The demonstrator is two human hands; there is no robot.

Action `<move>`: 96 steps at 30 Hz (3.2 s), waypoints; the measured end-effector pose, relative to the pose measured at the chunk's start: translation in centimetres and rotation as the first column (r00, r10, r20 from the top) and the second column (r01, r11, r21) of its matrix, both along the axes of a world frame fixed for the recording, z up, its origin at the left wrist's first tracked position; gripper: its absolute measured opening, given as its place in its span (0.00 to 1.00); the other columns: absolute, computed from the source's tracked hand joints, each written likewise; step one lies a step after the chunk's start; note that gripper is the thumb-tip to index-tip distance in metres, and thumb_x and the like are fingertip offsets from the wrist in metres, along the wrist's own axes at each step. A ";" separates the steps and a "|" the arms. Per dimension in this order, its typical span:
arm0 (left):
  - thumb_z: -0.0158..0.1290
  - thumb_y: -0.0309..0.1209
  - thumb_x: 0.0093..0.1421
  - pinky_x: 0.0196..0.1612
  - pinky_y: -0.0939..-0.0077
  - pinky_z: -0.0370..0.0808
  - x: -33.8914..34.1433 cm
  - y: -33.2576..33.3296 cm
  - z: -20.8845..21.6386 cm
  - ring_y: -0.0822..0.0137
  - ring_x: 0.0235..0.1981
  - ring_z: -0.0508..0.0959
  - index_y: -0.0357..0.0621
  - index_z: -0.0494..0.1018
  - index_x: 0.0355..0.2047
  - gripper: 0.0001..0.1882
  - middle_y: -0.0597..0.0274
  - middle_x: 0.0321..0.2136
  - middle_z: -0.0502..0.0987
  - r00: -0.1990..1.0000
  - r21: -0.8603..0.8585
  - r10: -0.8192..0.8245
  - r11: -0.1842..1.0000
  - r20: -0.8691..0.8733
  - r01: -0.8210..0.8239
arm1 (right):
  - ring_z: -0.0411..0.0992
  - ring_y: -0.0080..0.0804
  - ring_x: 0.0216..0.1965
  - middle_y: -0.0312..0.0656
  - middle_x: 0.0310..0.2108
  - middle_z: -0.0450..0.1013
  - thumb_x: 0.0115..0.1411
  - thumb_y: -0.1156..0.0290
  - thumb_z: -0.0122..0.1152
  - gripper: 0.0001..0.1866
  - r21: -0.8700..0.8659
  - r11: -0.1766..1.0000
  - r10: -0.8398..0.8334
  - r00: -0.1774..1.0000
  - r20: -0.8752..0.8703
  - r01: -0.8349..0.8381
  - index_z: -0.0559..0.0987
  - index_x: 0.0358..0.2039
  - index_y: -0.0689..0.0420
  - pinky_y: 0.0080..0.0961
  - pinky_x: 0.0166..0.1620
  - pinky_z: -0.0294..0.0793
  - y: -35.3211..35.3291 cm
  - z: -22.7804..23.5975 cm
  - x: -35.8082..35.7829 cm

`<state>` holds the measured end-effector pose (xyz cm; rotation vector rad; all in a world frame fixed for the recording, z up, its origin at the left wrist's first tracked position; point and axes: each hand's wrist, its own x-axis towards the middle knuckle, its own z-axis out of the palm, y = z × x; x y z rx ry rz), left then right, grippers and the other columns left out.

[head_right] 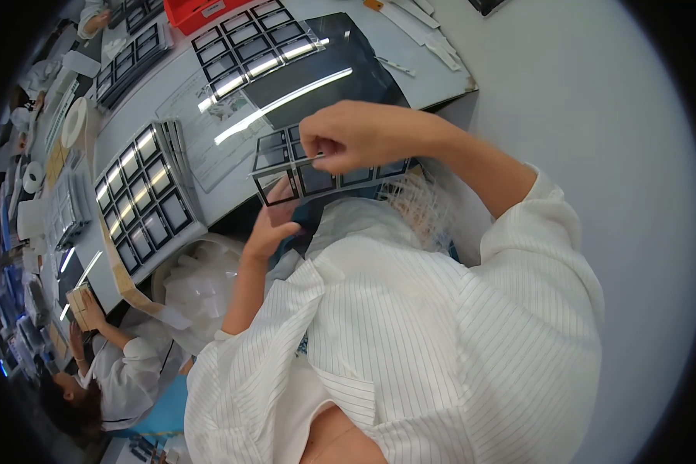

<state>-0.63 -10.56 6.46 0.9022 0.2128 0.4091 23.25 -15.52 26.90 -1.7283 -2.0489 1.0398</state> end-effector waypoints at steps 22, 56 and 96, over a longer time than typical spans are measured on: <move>0.55 0.27 0.59 0.43 0.75 0.75 3.8 3.8 -0.6 0.69 0.41 0.79 0.37 0.72 0.48 0.16 0.60 0.40 0.78 0.925 -0.101 -0.269 0.963 -0.268 0.251 | 0.36 0.60 0.68 0.67 0.66 0.38 0.53 0.73 0.41 0.41 -0.488 0.865 0.213 0.967 0.140 -0.120 0.40 0.65 0.71 0.43 0.68 0.39 -1.9 -7.3 -2.0; 0.50 0.18 0.56 0.32 0.80 0.70 -3.2 11.9 14.7 0.75 0.24 0.70 0.37 0.75 0.43 0.14 0.59 0.26 0.76 0.856 0.693 -0.145 0.528 -0.496 0.491 | 0.56 0.61 0.62 0.61 0.63 0.52 0.58 0.51 0.51 0.41 -0.509 0.848 -0.428 0.375 -0.823 -0.148 0.53 0.65 0.63 0.58 0.60 0.56 -8.4 3.1 16.3; 0.48 0.25 0.64 0.48 0.57 0.78 6.7 4.6 15.9 0.49 0.44 0.78 0.41 0.61 0.58 0.22 0.48 0.51 0.71 0.862 -0.286 0.504 0.834 0.051 -0.471 | 0.70 0.35 0.48 0.44 0.51 0.69 0.61 0.55 0.54 0.30 -0.402 0.776 -0.216 -0.394 -0.893 0.486 0.61 0.60 0.54 0.31 0.49 0.72 -3.8 -10.2 3.1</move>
